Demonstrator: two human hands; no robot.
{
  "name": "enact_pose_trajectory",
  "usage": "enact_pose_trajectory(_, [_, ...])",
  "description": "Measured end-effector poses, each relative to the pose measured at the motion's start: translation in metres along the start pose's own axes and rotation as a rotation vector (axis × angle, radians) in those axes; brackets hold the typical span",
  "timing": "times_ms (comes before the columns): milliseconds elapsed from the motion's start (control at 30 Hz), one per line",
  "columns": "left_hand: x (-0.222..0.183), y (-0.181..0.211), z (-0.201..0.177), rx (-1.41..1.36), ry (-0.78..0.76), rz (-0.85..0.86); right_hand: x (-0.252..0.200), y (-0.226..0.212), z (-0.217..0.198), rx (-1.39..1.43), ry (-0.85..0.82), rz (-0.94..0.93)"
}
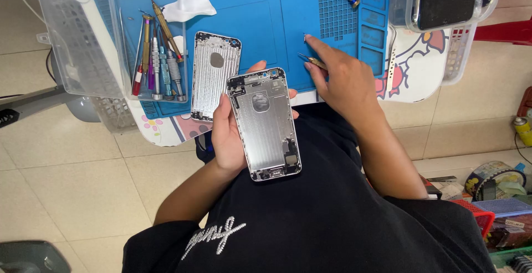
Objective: Using a screwdriver and precision tools to disassemble or repair the internal components of a mobile phone.
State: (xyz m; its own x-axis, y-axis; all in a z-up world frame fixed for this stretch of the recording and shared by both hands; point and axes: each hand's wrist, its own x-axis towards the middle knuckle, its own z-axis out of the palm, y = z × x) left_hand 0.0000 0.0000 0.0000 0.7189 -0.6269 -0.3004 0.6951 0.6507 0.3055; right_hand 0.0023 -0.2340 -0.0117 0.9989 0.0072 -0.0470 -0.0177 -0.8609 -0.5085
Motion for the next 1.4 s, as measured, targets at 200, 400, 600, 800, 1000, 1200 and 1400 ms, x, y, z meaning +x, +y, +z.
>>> enact_pose_trajectory(200, [-0.001, 0.001, -0.005, -0.014, -0.048, 0.009, 0.002, -0.001, 0.001, 0.012, -0.035, 0.033])
enact_pose_trajectory(400, [-0.001, 0.001, -0.003, -0.033, -0.018, 0.005, -0.003, 0.001, 0.002, 0.066, -0.032, 0.067])
enact_pose_trajectory(600, [-0.002, 0.001, -0.001, -0.009, -0.017, 0.006, -0.008, 0.003, 0.007, 0.082, 0.026, -0.002])
enact_pose_trajectory(800, [-0.002, -0.003, 0.000, -0.005, -0.021, 0.012, -0.006, -0.001, 0.003, 0.095, -0.022, 0.058])
enact_pose_trajectory(1000, [-0.008, -0.004, 0.009, 0.057, 0.013, 0.021, -0.005, -0.001, 0.003, 0.096, -0.029, 0.066])
enact_pose_trajectory(1200, [-0.016, -0.005, 0.015, 0.138, 0.022, 0.061, -0.006, -0.002, 0.002, 0.119, -0.013, 0.039])
enact_pose_trajectory(1400, [-0.026, -0.010, 0.023, 0.037, -0.050, 0.070, -0.033, 0.000, -0.005, 0.493, 0.030, 0.115])
